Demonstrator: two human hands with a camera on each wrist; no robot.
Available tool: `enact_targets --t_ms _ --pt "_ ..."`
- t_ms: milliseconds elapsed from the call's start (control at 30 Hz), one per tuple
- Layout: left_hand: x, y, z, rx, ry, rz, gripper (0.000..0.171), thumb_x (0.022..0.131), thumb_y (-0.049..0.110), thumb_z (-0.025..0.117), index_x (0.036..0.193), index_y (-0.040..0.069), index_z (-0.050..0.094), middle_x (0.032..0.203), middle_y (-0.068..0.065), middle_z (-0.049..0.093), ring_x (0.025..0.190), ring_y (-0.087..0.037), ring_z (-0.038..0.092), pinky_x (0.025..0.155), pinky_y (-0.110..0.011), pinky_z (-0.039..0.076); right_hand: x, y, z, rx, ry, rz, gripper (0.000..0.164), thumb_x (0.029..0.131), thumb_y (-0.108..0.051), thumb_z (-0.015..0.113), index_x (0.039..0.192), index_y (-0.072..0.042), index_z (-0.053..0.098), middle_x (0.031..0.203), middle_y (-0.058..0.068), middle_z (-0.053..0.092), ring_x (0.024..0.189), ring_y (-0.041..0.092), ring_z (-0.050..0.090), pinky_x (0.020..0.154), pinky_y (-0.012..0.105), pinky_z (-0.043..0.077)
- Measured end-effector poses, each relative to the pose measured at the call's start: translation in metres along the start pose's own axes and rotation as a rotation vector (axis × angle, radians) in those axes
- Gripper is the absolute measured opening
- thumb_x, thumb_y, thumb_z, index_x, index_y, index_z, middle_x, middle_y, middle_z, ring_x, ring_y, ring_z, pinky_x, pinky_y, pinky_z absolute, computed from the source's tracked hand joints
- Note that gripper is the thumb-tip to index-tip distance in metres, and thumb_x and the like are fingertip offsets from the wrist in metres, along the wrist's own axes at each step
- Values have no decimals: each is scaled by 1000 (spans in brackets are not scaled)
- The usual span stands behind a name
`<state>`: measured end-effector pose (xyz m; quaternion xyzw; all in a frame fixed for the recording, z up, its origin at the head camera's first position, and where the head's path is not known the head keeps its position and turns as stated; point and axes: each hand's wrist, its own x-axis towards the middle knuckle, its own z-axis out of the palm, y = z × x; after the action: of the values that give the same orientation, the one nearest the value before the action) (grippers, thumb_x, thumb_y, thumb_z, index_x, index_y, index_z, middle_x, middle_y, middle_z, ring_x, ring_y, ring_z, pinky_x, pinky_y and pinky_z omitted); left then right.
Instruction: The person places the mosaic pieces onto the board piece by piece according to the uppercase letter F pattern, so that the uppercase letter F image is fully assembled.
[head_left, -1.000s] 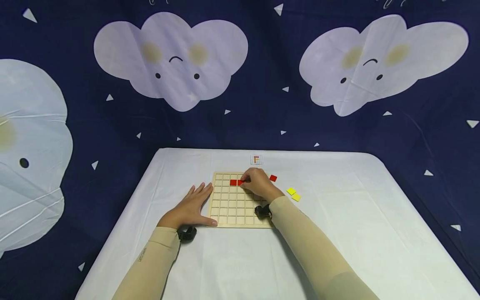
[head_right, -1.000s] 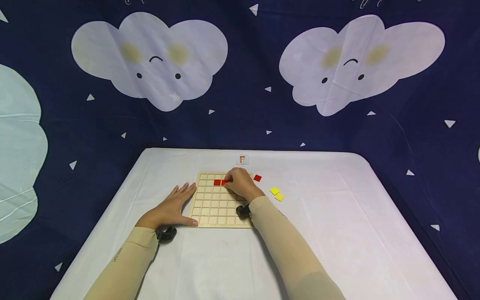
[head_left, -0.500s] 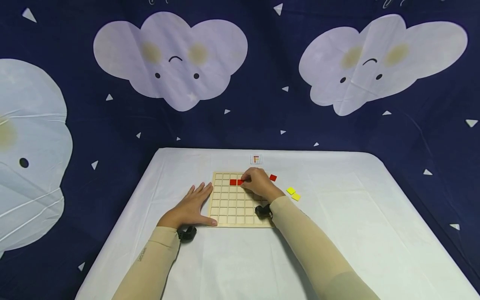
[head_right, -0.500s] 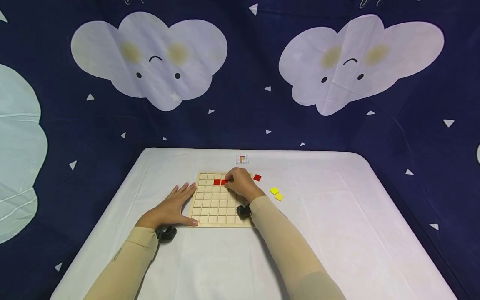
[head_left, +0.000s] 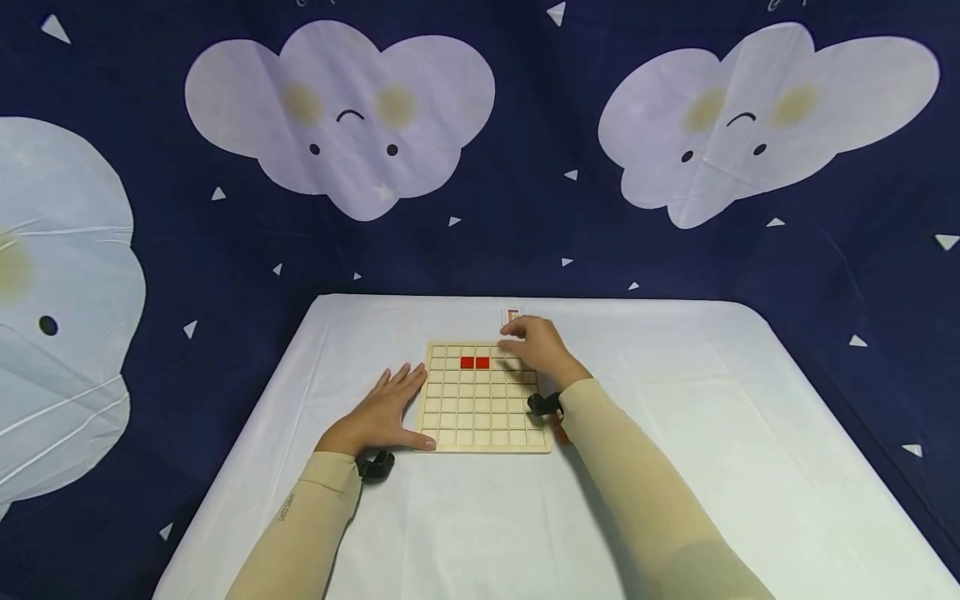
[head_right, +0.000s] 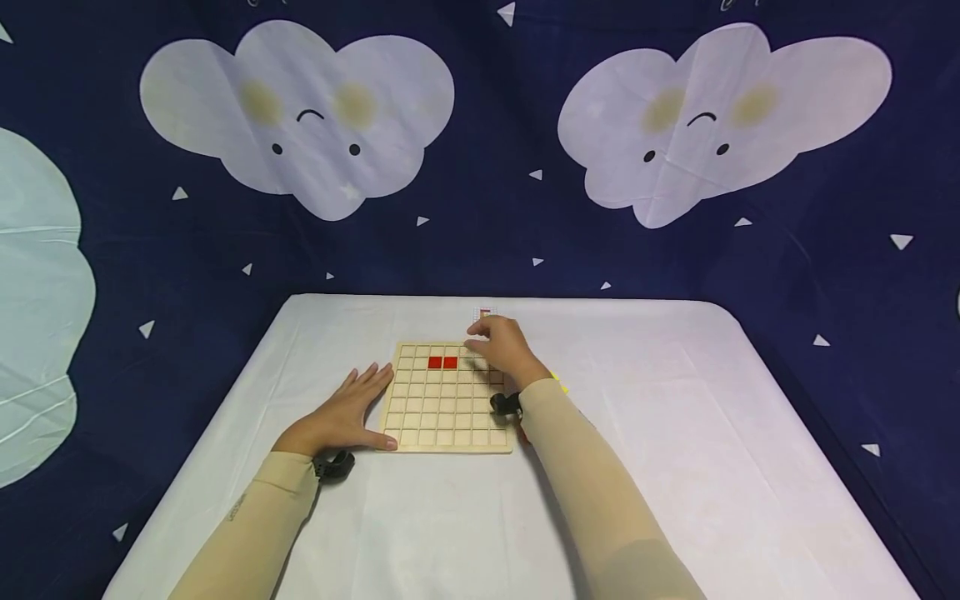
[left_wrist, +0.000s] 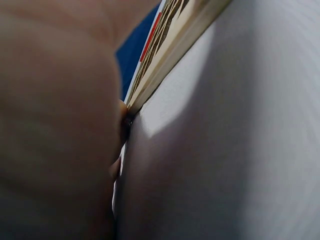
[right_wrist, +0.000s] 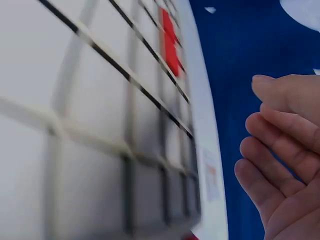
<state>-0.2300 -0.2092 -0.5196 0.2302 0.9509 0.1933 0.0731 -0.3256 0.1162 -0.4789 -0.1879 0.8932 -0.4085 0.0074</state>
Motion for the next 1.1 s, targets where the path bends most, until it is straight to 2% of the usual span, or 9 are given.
enact_targets --t_ms 67,267,500,667,833,1100 --pt "0 0 -1 5 1 0 143 65 84 81 167 3 22 173 -10 18 160 -30 7 127 -48 0 1 2 -11 13 28 18 31 100 -20 77 124 -1 74 128 12 69 121 32 62 104 46 51" --pt "-1 0 -4 -3 2 3 142 65 82 82 167 2 23 173 -11 18 159 -31 7 127 -49 0 -1 21 -38 45 87 87 34 99 -22 77 126 -1 74 125 13 71 116 31 66 101 46 54" --pt "0 -1 -4 10 -3 5 141 66 83 80 167 3 22 173 -10 17 160 -30 7 127 -49 0 -9 44 -56 27 103 144 38 99 -20 77 131 0 72 131 15 69 121 35 62 107 50 48" --pt "0 -1 -3 9 -1 6 142 66 83 80 167 3 22 173 -10 18 160 -30 7 127 -48 0 -14 56 -59 12 82 164 42 99 -22 76 135 0 70 135 16 68 127 38 60 110 51 46" --pt "0 0 -3 -6 -7 6 142 66 82 81 167 3 22 173 -10 18 160 -30 7 127 -49 0 -19 63 -55 56 37 187 44 98 -20 77 136 0 68 135 16 68 125 35 61 111 51 46" --pt "1 0 -1 4 -7 0 142 65 84 80 168 4 22 173 -9 18 160 -29 6 127 -48 0 -22 67 -47 98 -1 152 42 94 -11 81 133 -2 71 132 13 70 121 30 64 109 47 48"
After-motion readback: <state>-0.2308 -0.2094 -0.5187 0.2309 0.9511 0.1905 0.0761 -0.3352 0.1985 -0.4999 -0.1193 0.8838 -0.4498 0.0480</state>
